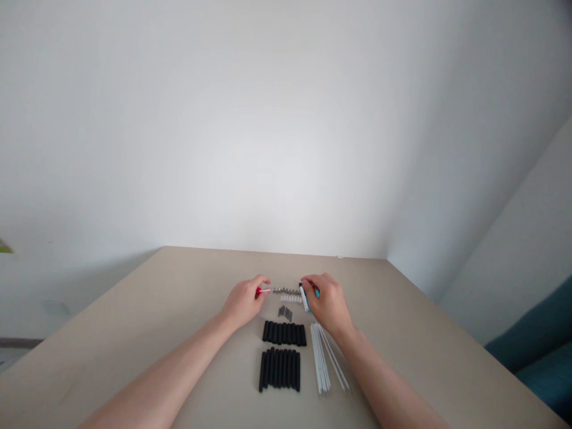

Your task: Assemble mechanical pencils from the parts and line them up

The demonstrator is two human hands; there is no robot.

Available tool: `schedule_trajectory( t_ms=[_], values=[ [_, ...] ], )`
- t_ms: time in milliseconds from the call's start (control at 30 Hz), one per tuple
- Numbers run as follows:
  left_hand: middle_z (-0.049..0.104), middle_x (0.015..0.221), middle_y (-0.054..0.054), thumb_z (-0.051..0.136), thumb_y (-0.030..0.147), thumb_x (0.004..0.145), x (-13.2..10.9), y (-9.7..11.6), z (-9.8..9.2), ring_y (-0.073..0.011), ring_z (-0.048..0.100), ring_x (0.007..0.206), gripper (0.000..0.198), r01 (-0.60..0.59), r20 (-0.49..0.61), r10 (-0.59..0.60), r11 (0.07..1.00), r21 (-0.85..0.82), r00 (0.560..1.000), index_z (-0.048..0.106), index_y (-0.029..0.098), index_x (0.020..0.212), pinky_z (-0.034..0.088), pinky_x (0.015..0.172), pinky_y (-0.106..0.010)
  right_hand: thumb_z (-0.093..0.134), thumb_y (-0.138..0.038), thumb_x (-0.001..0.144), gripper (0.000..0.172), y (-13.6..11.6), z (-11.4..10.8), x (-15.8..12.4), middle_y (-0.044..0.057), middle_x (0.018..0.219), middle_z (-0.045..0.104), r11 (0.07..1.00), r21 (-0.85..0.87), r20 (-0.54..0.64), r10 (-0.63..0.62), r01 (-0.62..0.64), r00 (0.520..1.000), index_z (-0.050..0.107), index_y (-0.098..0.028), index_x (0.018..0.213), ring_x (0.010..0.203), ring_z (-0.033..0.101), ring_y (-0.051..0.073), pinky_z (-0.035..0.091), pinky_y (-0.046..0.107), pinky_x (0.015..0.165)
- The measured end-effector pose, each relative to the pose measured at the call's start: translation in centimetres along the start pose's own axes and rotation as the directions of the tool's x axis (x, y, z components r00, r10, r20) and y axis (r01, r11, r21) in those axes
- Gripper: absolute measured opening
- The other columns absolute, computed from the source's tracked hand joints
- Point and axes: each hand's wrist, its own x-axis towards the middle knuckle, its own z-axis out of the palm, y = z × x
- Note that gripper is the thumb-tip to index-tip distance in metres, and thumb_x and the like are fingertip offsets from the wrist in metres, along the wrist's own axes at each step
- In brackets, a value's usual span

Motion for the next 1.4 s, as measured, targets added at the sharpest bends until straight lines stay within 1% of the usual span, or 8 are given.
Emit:
schedule_trajectory(
  t_ms=[100, 233, 367, 600, 833, 1100, 1267, 1400],
  values=[
    [0.063, 0.067, -0.001, 0.051, 0.022, 0.084, 0.5, -0.6, 0.7, -0.0163, 0.059, 0.064, 0.025, 0.057, 0.028, -0.058, 0.997, 0.048, 0.998, 0.062, 0.023, 0.106, 0.041, 0.061, -0.024, 0.047, -0.020, 0.088, 0.022, -0.2, 0.2, -0.1, 0.005, 0.077, 0.068, 1.000, -0.003, 0.016, -0.009, 0.009, 1.000, 0.068, -0.017, 0.082, 0.075, 0.057, 0.018, 0.042, 0.027, 0.070],
    [0.069, 0.081, -0.002, 0.054, 0.024, 0.082, 0.7, -0.6, 1.1, -0.0187, 0.063, 0.075, 0.034, 0.051, 0.096, -0.063, 0.991, 0.121, 0.993, 0.061, 0.031, 0.116, 0.043, 0.067, -0.026, 0.047, -0.020, 0.088, 0.022, -0.5, 0.3, -0.1, 0.005, 0.076, 0.067, 1.000, -0.007, 0.021, -0.020, 0.020, 1.000, 0.068, -0.017, 0.082, 0.076, 0.057, 0.018, 0.042, 0.027, 0.071],
    [0.071, 0.093, -0.003, 0.052, 0.030, 0.085, 0.6, -0.2, 1.0, -0.0223, 0.065, 0.087, 0.027, 0.042, 0.133, -0.061, 0.989, 0.143, 0.989, 0.064, 0.035, 0.109, 0.044, 0.072, -0.028, 0.046, -0.020, 0.088, 0.022, -0.5, 0.2, -0.1, 0.005, 0.076, 0.067, 1.000, -0.006, 0.017, -0.022, 0.023, 1.000, 0.068, -0.018, 0.082, 0.077, 0.057, 0.019, 0.042, 0.028, 0.071],
    [0.071, 0.080, -0.003, 0.051, 0.032, 0.085, 0.7, 0.0, 0.9, -0.0203, 0.065, 0.079, 0.019, 0.064, 0.129, -0.090, 0.979, 0.193, 0.987, 0.070, 0.029, 0.090, 0.042, 0.066, -0.025, 0.046, -0.021, 0.088, 0.023, -0.7, 0.1, -0.1, 0.006, 0.075, 0.067, 1.000, -0.005, 0.019, -0.020, 0.020, 1.000, 0.068, -0.018, 0.081, 0.077, 0.058, 0.019, 0.042, 0.028, 0.071],
    [0.070, 0.076, -0.002, 0.058, 0.036, 0.081, 0.7, 0.3, 0.9, -0.0199, 0.065, 0.076, 0.020, 0.069, 0.127, -0.092, 0.982, 0.178, 0.988, 0.067, 0.028, 0.096, 0.043, 0.066, -0.025, 0.047, -0.020, 0.088, 0.022, -0.7, 0.3, -0.1, 0.005, 0.075, 0.067, 1.000, 0.004, 0.022, -0.026, 0.026, 0.999, 0.068, -0.018, 0.081, 0.075, 0.057, 0.018, 0.042, 0.028, 0.070],
    [0.069, 0.075, -0.003, 0.053, 0.036, 0.084, 0.8, 1.0, 1.2, -0.0206, 0.065, 0.074, 0.019, 0.046, 0.143, -0.074, 0.981, 0.190, 0.987, 0.068, 0.028, 0.092, 0.042, 0.063, -0.026, 0.048, -0.020, 0.088, 0.021, -1.1, 0.2, -0.1, 0.005, 0.073, 0.066, 1.000, -0.005, 0.025, -0.021, 0.021, 0.999, 0.068, -0.018, 0.080, 0.074, 0.057, 0.019, 0.042, 0.028, 0.069],
    [0.068, 0.072, -0.002, 0.052, 0.027, 0.085, 0.7, 1.0, 0.9, -0.0181, 0.063, 0.068, 0.015, 0.015, 0.117, -0.026, 0.996, 0.089, 0.993, 0.067, 0.024, 0.088, 0.042, 0.061, -0.024, 0.050, -0.018, 0.086, 0.019, -1.0, 0.1, -0.1, 0.005, 0.074, 0.067, 0.999, 0.023, 0.048, -0.031, 0.030, 0.998, 0.067, -0.018, 0.080, 0.075, 0.057, 0.019, 0.042, 0.028, 0.070],
    [0.067, 0.076, -0.001, 0.050, 0.025, 0.087, 0.3, 1.8, 0.3, -0.0140, 0.060, 0.070, 0.014, -0.098, 0.001, 0.099, 0.989, -0.109, 0.995, 0.064, 0.021, 0.086, 0.042, 0.065, -0.022, 0.051, -0.012, 0.083, 0.018, -1.6, 0.0, -0.3, 0.004, 0.082, 0.068, 0.989, 0.123, 0.106, -0.095, 0.081, 0.990, 0.066, -0.020, 0.090, 0.079, 0.057, 0.019, 0.043, 0.029, 0.072]
  ],
)
